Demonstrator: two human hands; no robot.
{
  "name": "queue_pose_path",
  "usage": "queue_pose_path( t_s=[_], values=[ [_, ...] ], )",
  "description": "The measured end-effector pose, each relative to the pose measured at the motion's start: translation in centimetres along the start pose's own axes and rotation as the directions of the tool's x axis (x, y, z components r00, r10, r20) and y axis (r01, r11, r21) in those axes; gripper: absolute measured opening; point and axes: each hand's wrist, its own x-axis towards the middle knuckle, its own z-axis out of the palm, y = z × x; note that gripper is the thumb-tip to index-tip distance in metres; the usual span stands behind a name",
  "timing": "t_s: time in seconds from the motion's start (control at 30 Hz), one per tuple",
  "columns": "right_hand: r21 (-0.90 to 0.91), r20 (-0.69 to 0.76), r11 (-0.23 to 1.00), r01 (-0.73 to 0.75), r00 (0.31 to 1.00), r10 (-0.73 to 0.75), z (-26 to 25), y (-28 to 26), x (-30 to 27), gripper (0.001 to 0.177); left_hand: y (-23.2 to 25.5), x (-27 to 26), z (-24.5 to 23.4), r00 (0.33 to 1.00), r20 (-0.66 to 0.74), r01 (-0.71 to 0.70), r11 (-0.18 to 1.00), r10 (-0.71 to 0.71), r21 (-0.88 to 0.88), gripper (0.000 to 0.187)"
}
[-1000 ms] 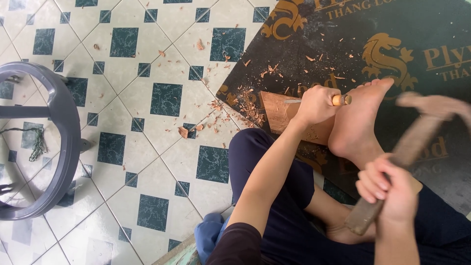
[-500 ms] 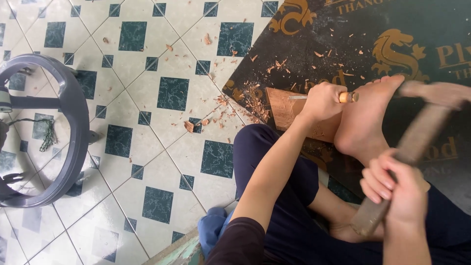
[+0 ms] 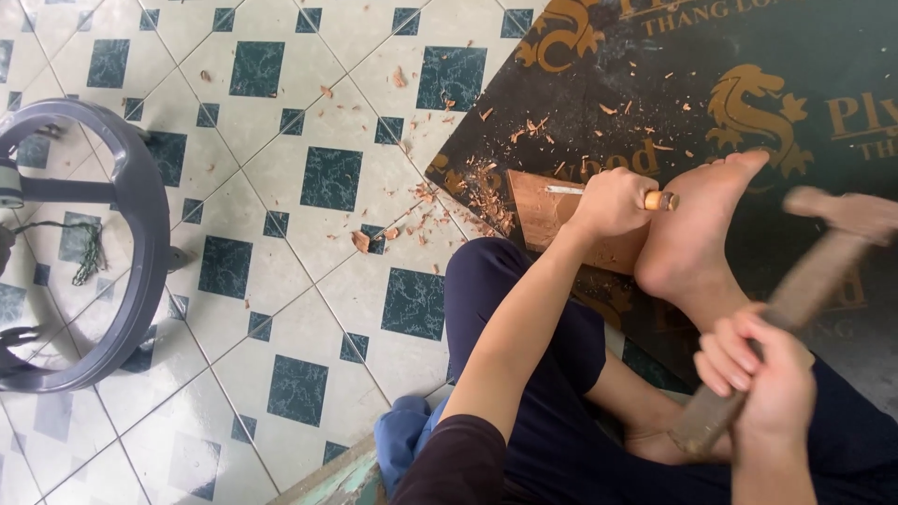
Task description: Using a hammer and chisel to carve a piece of wood while sitting on the floor and using feet for stabilization
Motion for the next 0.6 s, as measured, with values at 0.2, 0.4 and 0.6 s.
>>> queue_pose_path(
  t_s=[0.2,0.4,0.6],
  values=[
    [-0.017,-0.078,0.996,0.089,0.993,-0.090,3.3,1.9,-0.2,0.043,0.5,-0.4,-0.5,1.000,-0.007,-0.004,1.000,0.004,-0.011,0.026],
    [0.094,0.057,0.978,-0.186,0.982,0.182,0.2,4.5,2.5,0.021,-0.8,-0.6,-2.0,0.998,0.000,0.056,0.998,-0.056,0.022,0.018],
    [-0.026,-0.125,0.990,0.140,0.982,-0.142,3.0,0.9,-1.1,0.020,-0.5,-0.8,-1.4,0.998,-0.023,0.064,0.997,-0.063,0.033,0.025]
  ],
)
